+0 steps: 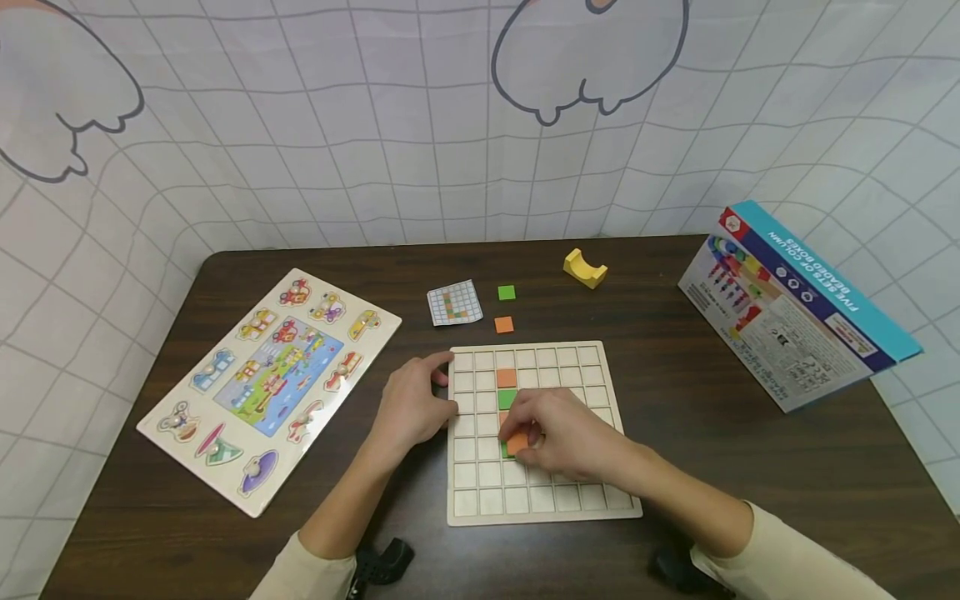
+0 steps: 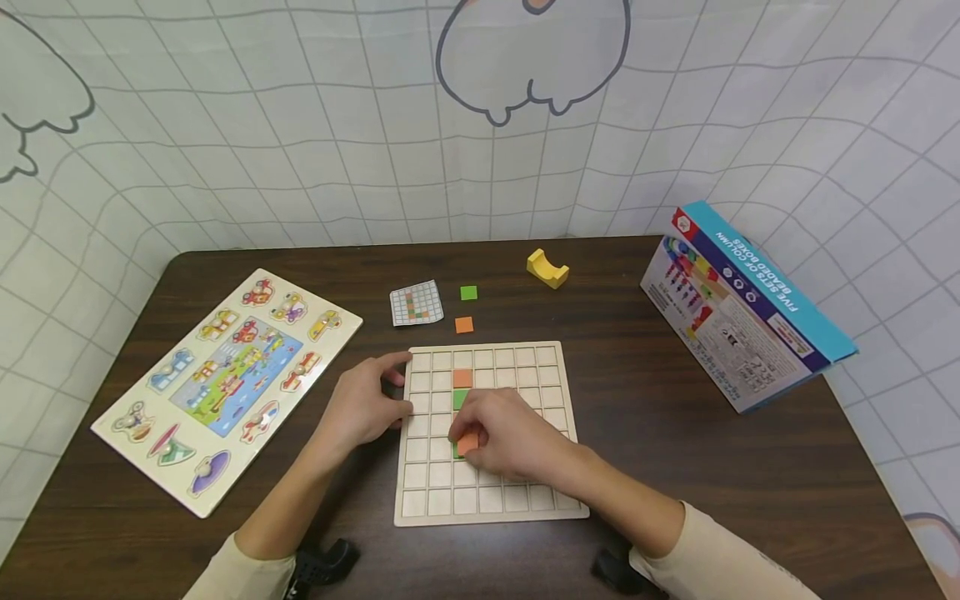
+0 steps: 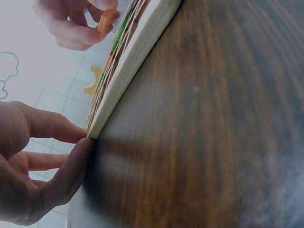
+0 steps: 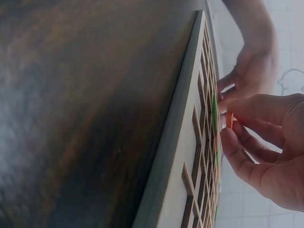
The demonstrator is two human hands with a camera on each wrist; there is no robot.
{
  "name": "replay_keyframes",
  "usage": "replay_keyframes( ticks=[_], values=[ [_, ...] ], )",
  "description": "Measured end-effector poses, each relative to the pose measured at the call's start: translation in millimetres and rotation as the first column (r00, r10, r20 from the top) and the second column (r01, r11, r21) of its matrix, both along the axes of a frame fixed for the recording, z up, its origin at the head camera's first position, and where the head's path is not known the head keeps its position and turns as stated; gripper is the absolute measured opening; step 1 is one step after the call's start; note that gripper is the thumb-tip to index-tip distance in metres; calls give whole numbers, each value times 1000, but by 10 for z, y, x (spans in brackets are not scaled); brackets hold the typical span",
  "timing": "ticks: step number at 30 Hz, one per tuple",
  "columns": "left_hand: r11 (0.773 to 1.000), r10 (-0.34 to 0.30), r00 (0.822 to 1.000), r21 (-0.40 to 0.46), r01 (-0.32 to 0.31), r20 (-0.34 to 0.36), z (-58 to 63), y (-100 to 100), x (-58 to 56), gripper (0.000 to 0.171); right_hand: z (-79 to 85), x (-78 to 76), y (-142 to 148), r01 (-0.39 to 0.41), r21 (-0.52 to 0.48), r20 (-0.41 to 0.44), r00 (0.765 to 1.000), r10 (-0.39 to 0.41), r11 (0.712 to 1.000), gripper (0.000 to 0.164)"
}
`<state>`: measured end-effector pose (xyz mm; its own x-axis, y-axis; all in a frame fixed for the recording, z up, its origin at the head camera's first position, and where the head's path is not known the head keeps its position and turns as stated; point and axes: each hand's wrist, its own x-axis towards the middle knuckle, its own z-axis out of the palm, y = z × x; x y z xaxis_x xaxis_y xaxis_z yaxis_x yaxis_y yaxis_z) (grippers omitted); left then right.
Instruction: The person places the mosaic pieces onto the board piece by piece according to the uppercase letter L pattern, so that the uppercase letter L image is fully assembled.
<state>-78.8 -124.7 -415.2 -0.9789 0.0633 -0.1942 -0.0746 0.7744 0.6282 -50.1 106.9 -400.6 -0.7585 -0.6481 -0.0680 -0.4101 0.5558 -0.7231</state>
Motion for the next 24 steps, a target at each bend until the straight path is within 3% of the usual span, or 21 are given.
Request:
replay_keyframes(
  ticks=[24],
  values=[
    [1000,1,1000,0,-1,-1,-6,-3,0,73,-20,162,-47,-50,41,-38,998,51,998,17]
  ],
)
